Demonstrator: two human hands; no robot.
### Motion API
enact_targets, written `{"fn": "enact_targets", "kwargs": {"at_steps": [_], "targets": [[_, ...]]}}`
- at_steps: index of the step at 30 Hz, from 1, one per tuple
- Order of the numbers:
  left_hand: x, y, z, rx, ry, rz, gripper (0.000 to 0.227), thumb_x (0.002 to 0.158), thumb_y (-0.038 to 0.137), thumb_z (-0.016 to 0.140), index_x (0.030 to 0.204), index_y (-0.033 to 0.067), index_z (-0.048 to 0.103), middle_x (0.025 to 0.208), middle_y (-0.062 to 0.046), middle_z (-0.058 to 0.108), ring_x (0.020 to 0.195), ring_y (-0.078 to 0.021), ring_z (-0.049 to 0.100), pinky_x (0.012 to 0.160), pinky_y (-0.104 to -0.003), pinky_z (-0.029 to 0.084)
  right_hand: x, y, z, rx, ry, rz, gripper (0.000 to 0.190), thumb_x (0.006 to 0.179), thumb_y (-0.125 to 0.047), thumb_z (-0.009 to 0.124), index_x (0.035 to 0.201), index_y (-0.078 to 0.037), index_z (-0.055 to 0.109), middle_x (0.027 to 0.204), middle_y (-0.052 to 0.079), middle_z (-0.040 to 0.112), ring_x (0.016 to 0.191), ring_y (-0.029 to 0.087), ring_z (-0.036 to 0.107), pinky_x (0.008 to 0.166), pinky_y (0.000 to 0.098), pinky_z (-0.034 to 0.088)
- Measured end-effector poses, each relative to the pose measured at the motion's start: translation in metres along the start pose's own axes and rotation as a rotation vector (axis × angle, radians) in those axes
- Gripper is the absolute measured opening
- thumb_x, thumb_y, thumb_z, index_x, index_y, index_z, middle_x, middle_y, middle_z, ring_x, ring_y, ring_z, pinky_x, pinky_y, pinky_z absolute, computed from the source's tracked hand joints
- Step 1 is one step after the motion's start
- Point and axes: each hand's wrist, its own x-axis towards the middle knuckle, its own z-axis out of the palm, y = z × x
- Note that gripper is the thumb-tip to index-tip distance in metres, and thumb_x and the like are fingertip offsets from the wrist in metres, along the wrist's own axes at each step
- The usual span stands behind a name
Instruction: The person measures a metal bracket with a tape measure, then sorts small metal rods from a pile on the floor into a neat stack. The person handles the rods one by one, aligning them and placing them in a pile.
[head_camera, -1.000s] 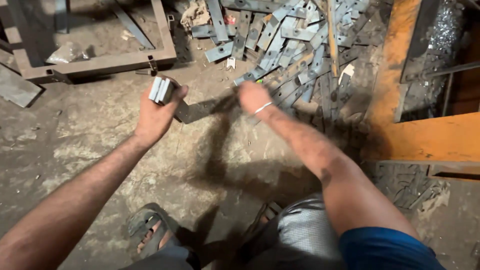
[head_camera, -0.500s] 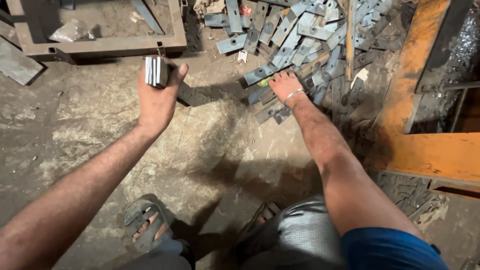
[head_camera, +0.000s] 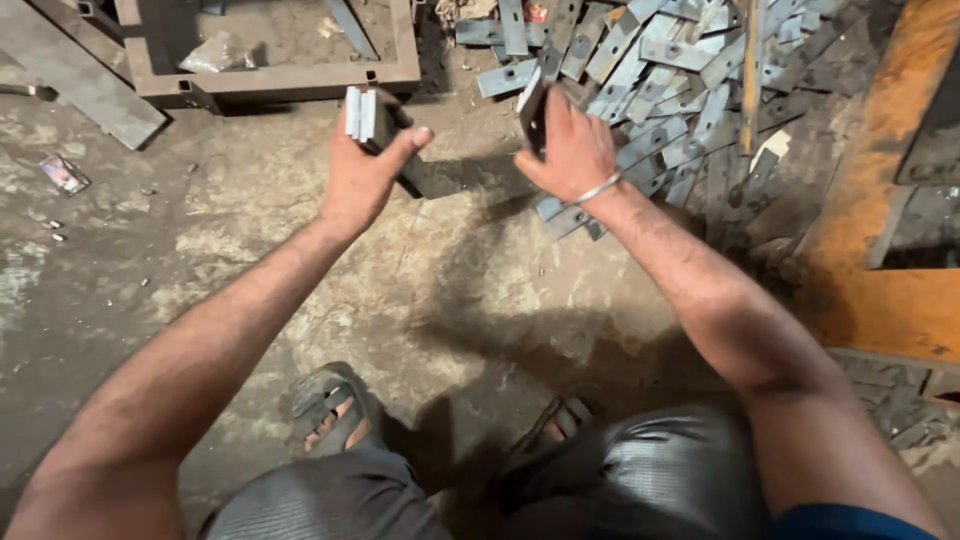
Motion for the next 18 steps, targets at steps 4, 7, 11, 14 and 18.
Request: {"fn": "enact_targets", "kwargs": {"at_steps": [4,7,11,14,18], "targets": [[-0.004,0.002,0.003,0.108,-0.097,0.129,0.057,0.089,0.035,0.088,0.124,0.0059,0.053,0.109,-0.004,0.063,0.103,-0.0155,0.062,0.09,-0.035,0.055,0.01,-0.052,-0.016,0.583,0.003,-0.002,0.061,0.088,-0.023,0.066,0.143,-0.003,0.049,0.115,0.014,0.067,0.107,0.029,0.072,0.099,0.0431,0.063],[-0.005,0.007,0.003,0.195,-0.151,0.095,0.065,0.084,0.036,0.091,0.128,0.0072,0.052,0.112,-0.005,0.062,0.102,-0.0167,0.061,0.088,-0.033,0.055,0.011,-0.077,0.002,0.563,0.076,-0.275,0.051,0.088,-0.019,0.075,0.132,-0.009,0.052,0.148,0.023,0.055,0.129,0.035,0.061,0.109,0.0456,0.051],[-0.008,0.02,0.012,0.223,-0.139,0.493,0.075,0.078,0.027,0.092,0.132,0.0007,0.047,0.123,-0.014,0.057,0.114,-0.0247,0.057,0.098,-0.04,0.049,-0.01,-0.078,0.052,0.797,-0.059,-0.241,0.084,0.09,-0.019,0.071,0.162,-0.006,0.029,0.155,0.019,0.049,0.14,0.035,0.056,0.115,0.0428,0.048],[-0.004,0.014,0.008,0.093,-0.142,0.3,0.066,0.082,0.026,0.087,0.129,0.0029,0.046,0.119,-0.01,0.06,0.109,-0.0212,0.061,0.091,-0.038,0.055,-0.024,-0.049,0.08,0.382,-0.312,-0.224,0.063,0.092,-0.025,0.066,0.148,-0.006,0.044,0.142,0.019,0.058,0.129,0.034,0.06,0.106,0.0443,0.052],[0.003,0.0,0.001,0.239,-0.154,0.14,0.039,0.097,0.023,0.084,0.115,0.0068,0.054,0.108,-0.006,0.066,0.1,-0.0164,0.068,0.087,-0.034,0.06,-0.056,0.062,0.093,-0.297,-0.575,-0.25,0.04,0.089,-0.042,0.076,0.113,-0.01,0.068,0.119,0.01,0.063,0.119,0.028,0.059,0.097,0.0467,0.051]]}}
